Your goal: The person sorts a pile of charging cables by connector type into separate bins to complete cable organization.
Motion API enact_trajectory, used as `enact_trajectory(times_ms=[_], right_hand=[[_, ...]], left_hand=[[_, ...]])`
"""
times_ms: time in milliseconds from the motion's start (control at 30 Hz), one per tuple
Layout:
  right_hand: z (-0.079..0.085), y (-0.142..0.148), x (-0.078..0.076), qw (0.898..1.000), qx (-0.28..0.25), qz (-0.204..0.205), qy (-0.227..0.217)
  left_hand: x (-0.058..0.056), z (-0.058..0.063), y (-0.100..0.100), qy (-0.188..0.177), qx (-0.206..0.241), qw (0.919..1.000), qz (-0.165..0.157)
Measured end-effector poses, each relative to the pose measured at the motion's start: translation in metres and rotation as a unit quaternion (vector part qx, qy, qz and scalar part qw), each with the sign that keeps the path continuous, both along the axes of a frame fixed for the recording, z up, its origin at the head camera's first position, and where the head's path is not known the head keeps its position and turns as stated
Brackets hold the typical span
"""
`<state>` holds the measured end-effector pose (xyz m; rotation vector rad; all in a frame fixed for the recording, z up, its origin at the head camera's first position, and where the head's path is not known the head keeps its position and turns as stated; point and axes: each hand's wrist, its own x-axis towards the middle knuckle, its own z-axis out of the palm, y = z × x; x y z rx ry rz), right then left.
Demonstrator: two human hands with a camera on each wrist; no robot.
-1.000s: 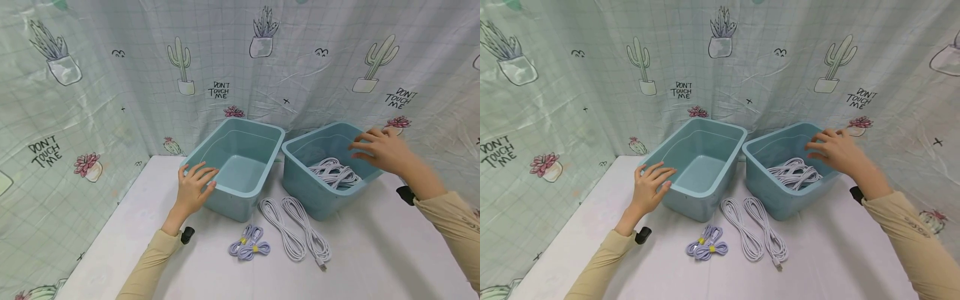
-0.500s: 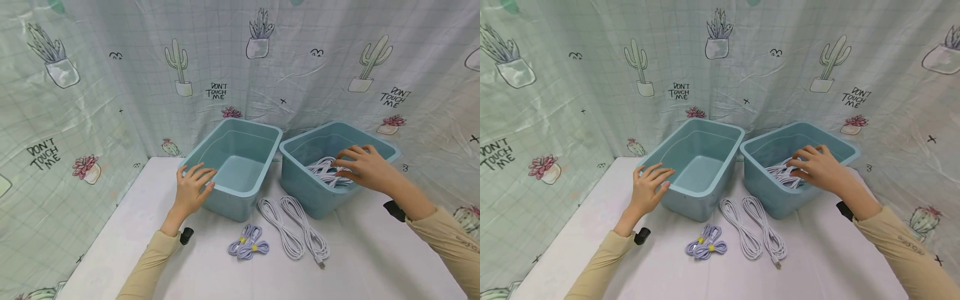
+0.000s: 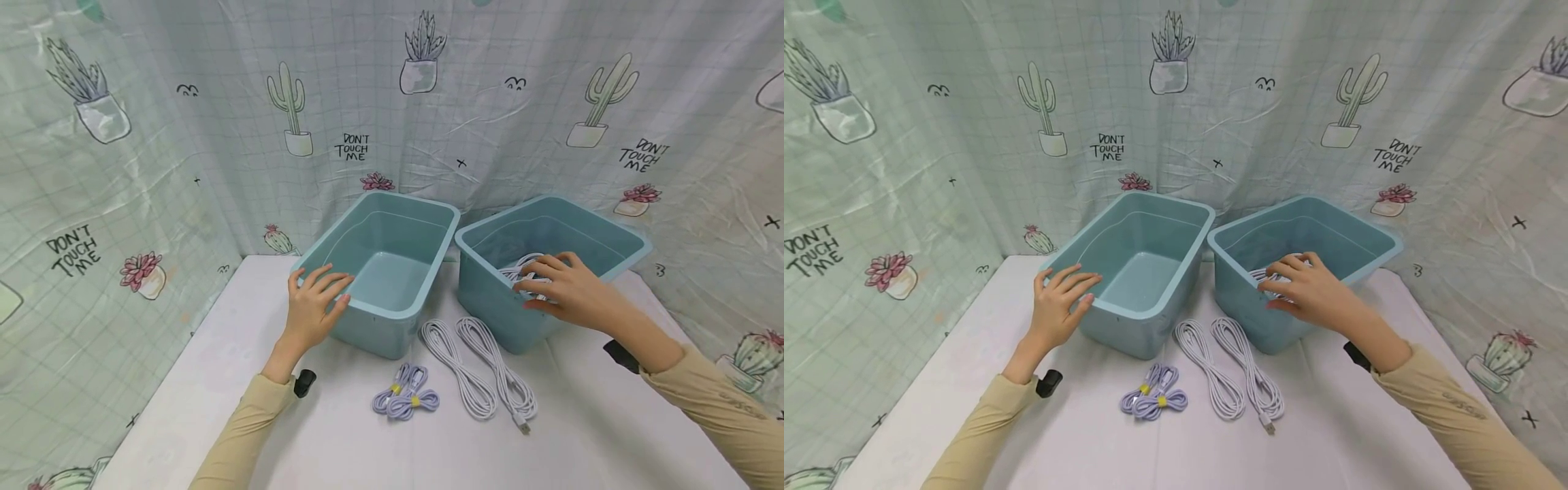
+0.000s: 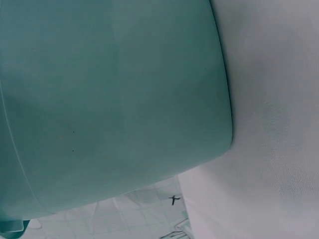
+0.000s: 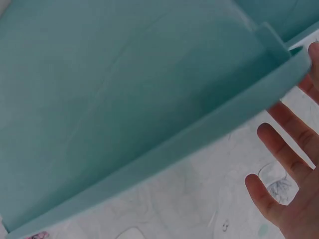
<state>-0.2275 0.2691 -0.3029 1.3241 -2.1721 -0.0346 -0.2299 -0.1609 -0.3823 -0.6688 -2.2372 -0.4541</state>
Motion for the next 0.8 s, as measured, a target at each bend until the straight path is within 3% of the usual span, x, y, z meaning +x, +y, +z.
enact_trajectory(times_ms=[400, 800], right_hand=[[-0.015, -0.026, -0.001, 1.0, 0.03, 0.008, 0.002], [-0.043, -0.056, 0.004, 0.996, 0.077, 0.041, 0.019]], left_hand=[[-0.002, 0.0, -0.001, -0.001, -0.001, 1.0, 0.002], [-0.003, -0.001, -0.001, 0.004, -0.001, 1.0, 0.001]])
